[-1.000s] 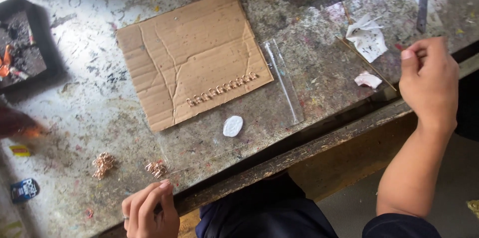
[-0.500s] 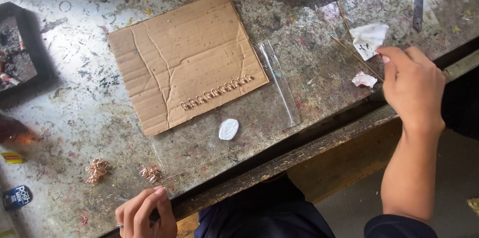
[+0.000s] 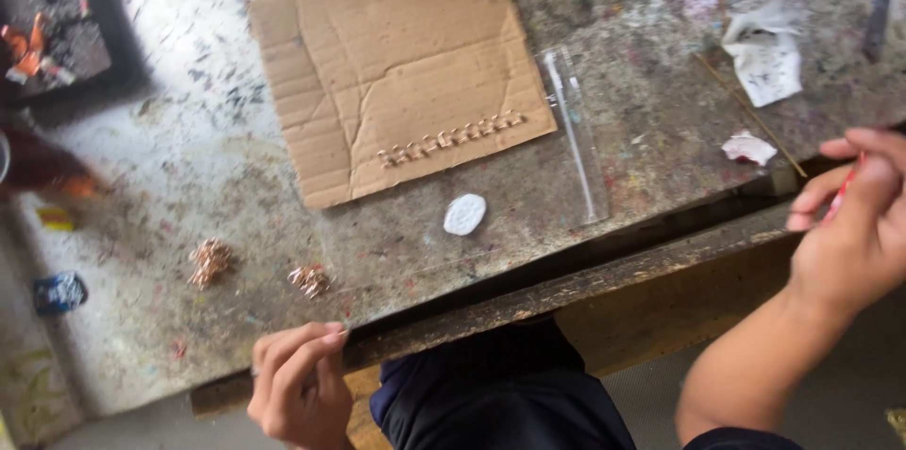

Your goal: Applying white paint to small metal jewelry components using a fine-tipped brush.

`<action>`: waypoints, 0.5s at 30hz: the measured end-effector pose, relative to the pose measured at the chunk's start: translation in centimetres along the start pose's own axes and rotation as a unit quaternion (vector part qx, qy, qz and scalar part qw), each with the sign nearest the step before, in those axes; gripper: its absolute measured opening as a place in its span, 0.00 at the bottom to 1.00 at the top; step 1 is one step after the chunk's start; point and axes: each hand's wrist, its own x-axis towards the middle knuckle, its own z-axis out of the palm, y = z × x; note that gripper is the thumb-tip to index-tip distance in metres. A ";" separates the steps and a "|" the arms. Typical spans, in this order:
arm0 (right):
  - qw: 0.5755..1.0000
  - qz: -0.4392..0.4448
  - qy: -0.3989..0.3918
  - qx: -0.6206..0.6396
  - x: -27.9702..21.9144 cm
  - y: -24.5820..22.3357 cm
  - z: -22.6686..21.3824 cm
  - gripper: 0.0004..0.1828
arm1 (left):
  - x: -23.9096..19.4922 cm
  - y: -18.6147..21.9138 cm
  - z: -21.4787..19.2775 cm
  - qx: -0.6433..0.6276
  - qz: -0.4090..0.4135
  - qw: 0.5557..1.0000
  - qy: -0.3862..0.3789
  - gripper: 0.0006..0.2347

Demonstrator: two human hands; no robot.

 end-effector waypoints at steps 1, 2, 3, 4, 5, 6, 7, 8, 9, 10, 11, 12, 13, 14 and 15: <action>1.000 -0.001 -0.012 0.004 -1.0 -0.7 1.8 0.14 | -0.2 0.5 0.1 0.009 -0.007 1.000 0.003 0.05; 0.993 -0.081 0.003 0.085 -2.2 -1.4 3.4 0.11 | -0.4 1.0 0.4 -0.039 -0.028 0.999 -0.010 0.04; 0.973 -0.157 0.021 0.166 -3.3 -2.1 5.0 0.09 | -0.6 1.5 0.7 -0.087 -0.048 0.995 -0.022 0.03; 0.973 -0.156 0.009 0.171 -4.8 -3.0 6.7 0.09 | -1.2 1.9 1.1 -0.079 -0.057 0.995 -0.017 0.03; 0.959 -0.159 -0.012 0.236 -6.4 -3.9 8.4 0.12 | -1.8 2.2 1.4 -0.155 -0.113 0.980 -0.046 0.01; 0.939 -0.159 -0.036 0.304 -8.2 -4.9 10.4 0.20 | -2.4 2.4 1.4 -0.226 -0.169 0.957 -0.069 0.02; 0.936 -0.155 -0.050 0.313 -8.8 -5.9 11.5 0.20 | -2.9 2.5 1.5 -0.213 -0.178 0.959 -0.060 0.02; 0.934 -0.203 -0.068 0.285 -9.2 -6.9 12.7 0.09 | -3.1 2.4 1.7 -0.263 -0.206 0.938 -0.088 0.03; 0.929 -0.252 -0.085 0.257 -9.7 -7.8 13.8 0.20 | -3.3 2.4 2.0 -0.313 -0.232 0.914 -0.114 0.04; 0.928 -0.251 -0.090 0.261 -9.6 -8.3 14.1 0.20 | -2.9 2.3 1.8 -0.309 -0.236 0.915 -0.110 0.04; 0.928 -0.287 -0.115 0.209 -9.5 -8.8 14.3 0.16 | -2.5 2.2 1.7 -0.296 -0.222 0.920 -0.127 0.03; 0.924 -0.323 -0.138 0.152 -9.3 -9.2 14.4 0.14 | -2.1 2.2 1.8 -0.287 -0.207 0.924 -0.146 0.03; 0.923 -0.323 -0.140 0.151 -9.5 -9.3 14.5 0.14 | -2.0 2.0 1.6 -0.287 -0.209 0.923 -0.145 0.03; 0.929 -0.314 -0.136 0.139 -9.5 -9.4 14.6 0.08 | -1.8 1.9 1.5 -0.284 -0.194 0.926 -0.156 0.04; 0.935 -0.305 -0.131 0.126 -9.5 -9.4 14.7 0.07 | -1.7 1.8 1.5 -0.280 -0.179 0.928 -0.167 0.05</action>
